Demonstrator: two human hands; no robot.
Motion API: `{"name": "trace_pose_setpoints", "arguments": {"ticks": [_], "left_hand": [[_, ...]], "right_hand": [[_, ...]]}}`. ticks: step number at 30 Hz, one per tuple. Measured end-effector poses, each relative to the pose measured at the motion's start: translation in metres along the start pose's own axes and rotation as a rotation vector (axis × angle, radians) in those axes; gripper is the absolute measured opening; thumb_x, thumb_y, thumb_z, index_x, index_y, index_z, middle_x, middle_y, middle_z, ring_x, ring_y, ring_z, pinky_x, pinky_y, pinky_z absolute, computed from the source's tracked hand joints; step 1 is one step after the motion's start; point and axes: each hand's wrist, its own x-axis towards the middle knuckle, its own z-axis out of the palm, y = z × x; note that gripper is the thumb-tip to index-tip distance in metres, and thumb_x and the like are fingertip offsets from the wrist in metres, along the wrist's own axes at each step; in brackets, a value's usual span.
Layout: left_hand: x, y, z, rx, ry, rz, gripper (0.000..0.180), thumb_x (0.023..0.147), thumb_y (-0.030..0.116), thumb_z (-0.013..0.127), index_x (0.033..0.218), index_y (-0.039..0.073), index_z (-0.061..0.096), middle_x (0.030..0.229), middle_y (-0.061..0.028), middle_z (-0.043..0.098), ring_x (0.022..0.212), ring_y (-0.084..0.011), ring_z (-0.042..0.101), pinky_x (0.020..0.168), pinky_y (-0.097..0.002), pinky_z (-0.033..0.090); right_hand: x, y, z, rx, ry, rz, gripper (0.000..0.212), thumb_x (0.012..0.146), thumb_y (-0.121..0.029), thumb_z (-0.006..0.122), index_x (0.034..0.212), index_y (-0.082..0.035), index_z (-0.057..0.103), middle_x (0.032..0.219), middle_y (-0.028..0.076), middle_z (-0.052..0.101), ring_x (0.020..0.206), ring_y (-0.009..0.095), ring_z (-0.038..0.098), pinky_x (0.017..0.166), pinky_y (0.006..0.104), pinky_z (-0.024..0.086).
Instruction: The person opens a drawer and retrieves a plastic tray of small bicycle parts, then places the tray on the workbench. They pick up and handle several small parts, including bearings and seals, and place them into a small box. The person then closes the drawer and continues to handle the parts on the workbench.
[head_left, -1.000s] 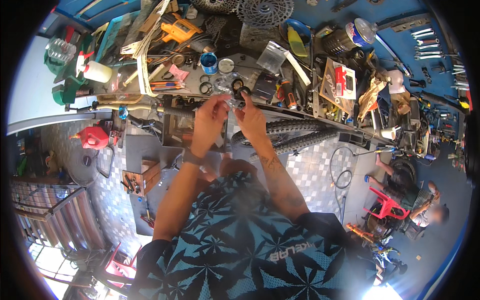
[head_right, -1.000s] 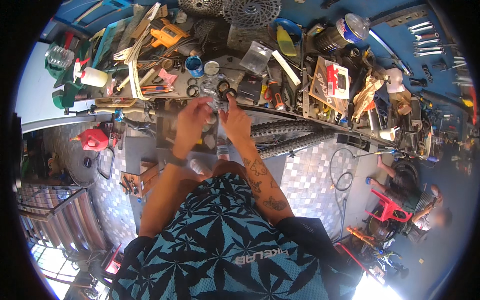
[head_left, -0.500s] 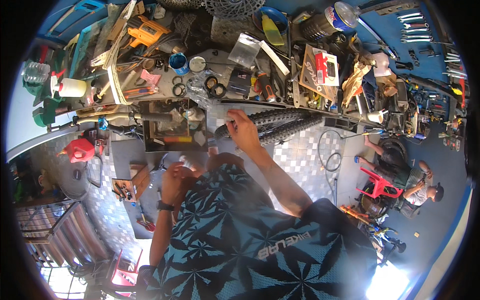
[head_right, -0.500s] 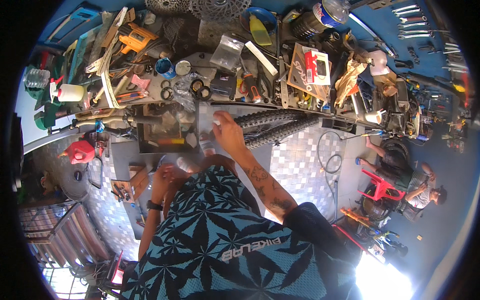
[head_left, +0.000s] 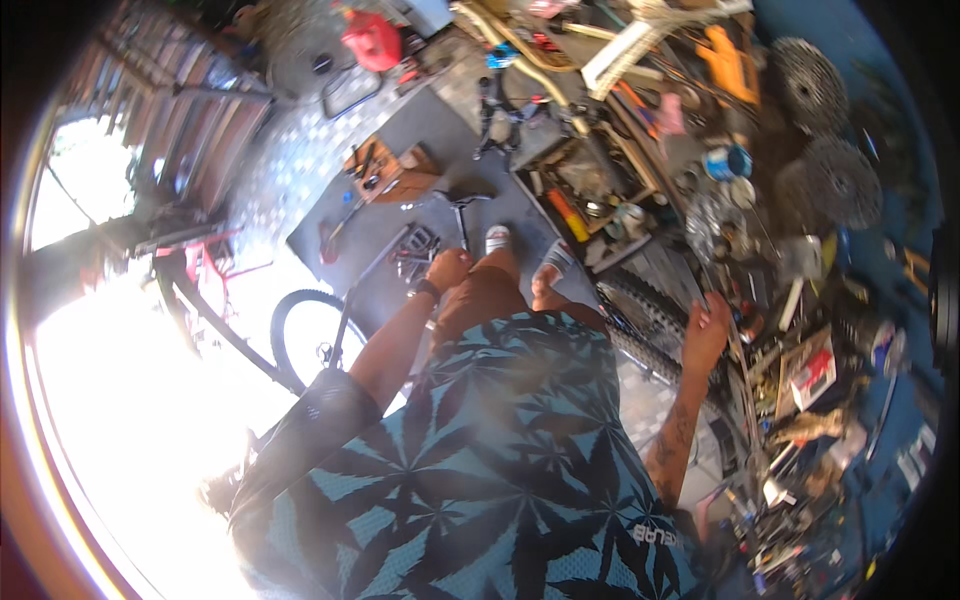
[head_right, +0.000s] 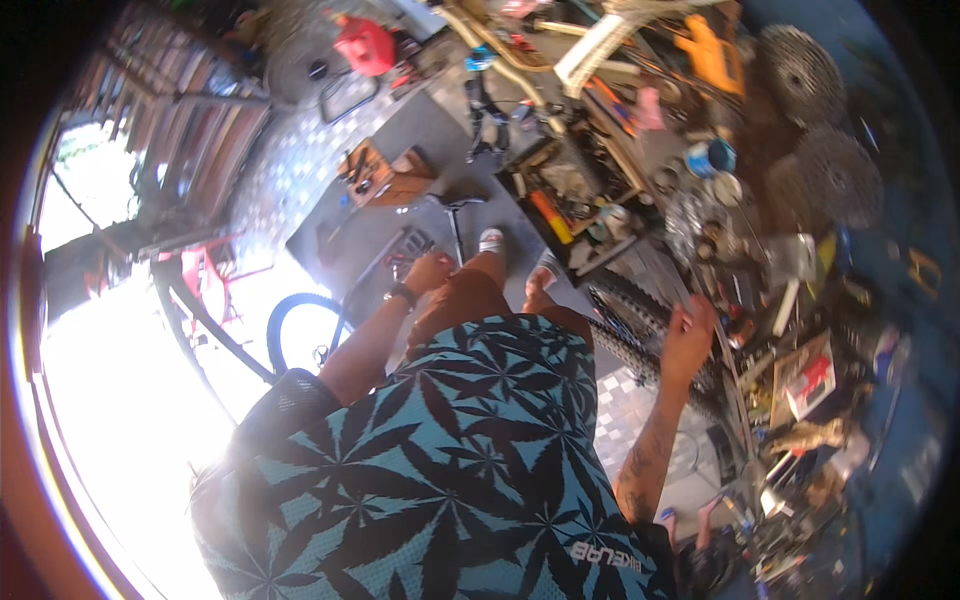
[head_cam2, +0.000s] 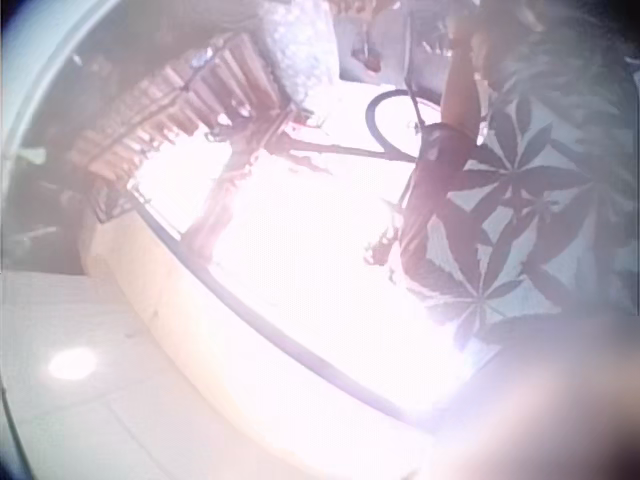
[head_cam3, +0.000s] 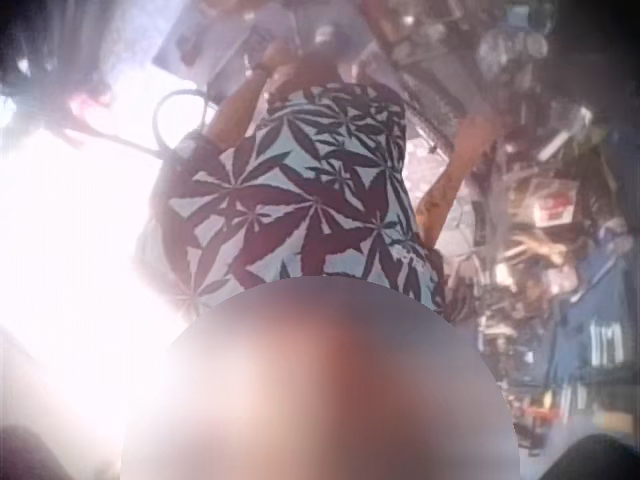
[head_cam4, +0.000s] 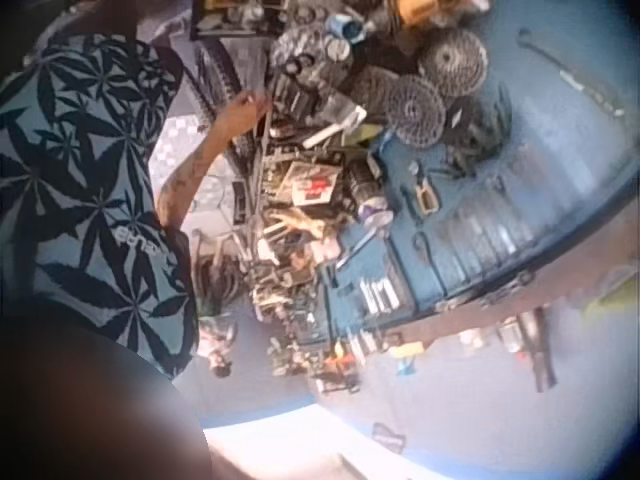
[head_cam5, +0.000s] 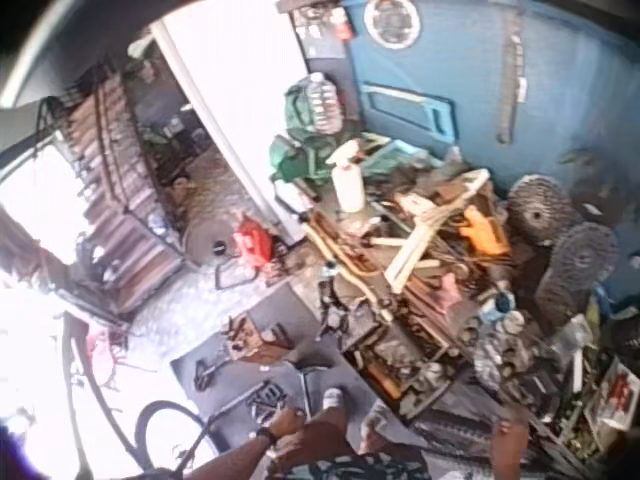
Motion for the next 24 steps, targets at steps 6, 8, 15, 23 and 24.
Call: {"name": "trace_pose_setpoints", "arguments": {"ticks": [6, 8, 15, 23, 24], "left_hand": [[-0.050, -0.003, 0.005, -0.178, 0.038, -0.218, 0.026, 0.098, 0.029, 0.064, 0.110, 0.015, 0.083, 0.113, -0.0176, 0.080, 0.108, -0.0415, 0.075, 0.096, -0.0519, 0.058], [-0.062, -0.004, 0.005, -0.253, 0.071, -0.238, 0.027, 0.098, 0.028, 0.063, 0.111, 0.015, 0.083, 0.115, -0.0180, 0.079, 0.108, -0.0419, 0.075, 0.097, -0.0509, 0.058], [-0.075, -0.011, 0.008, -0.421, 0.074, -0.372, 0.031, 0.092, 0.036, 0.073, 0.113, 0.014, 0.082, 0.114, -0.0171, 0.080, 0.108, -0.0377, 0.077, 0.097, -0.0478, 0.059], [-0.083, -0.032, 0.032, -0.230, 0.214, -0.239, 0.028, 0.095, 0.032, 0.065, 0.102, 0.010, 0.080, 0.103, -0.0169, 0.079, 0.100, -0.0403, 0.076, 0.088, -0.0516, 0.061], [-0.080, -0.038, 0.039, -0.179, 0.211, -0.183, 0.029, 0.097, 0.031, 0.062, 0.098, 0.008, 0.080, 0.100, -0.0174, 0.079, 0.097, -0.0409, 0.076, 0.084, -0.0529, 0.062]], "right_hand": [[0.004, 0.001, -0.016, -0.186, -0.133, -0.028, 0.039, 0.104, -0.016, 0.070, 0.136, 0.004, 0.062, 0.140, 0.023, 0.062, 0.100, 0.033, 0.076, 0.077, 0.0401, 0.063], [0.005, 0.000, -0.018, -0.210, -0.134, -0.061, 0.048, 0.104, -0.021, 0.071, 0.143, 0.005, 0.058, 0.139, 0.025, 0.064, 0.102, 0.033, 0.076, 0.080, 0.0401, 0.063], [0.013, 0.010, -0.025, -0.274, -0.194, -0.011, 0.056, 0.104, -0.025, 0.070, 0.149, 0.005, 0.054, 0.140, 0.028, 0.064, 0.108, 0.038, 0.075, 0.088, 0.0427, 0.061], [0.030, 0.044, -0.028, -0.412, -0.238, -0.164, 0.066, 0.106, -0.043, 0.066, 0.151, 0.003, 0.052, 0.141, 0.026, 0.062, 0.119, 0.036, 0.069, 0.093, 0.0434, 0.058], [0.032, 0.042, -0.028, -0.473, -0.238, -0.129, 0.066, 0.106, -0.043, 0.066, 0.151, 0.003, 0.052, 0.142, 0.026, 0.061, 0.121, 0.035, 0.068, 0.093, 0.0432, 0.058]]}}
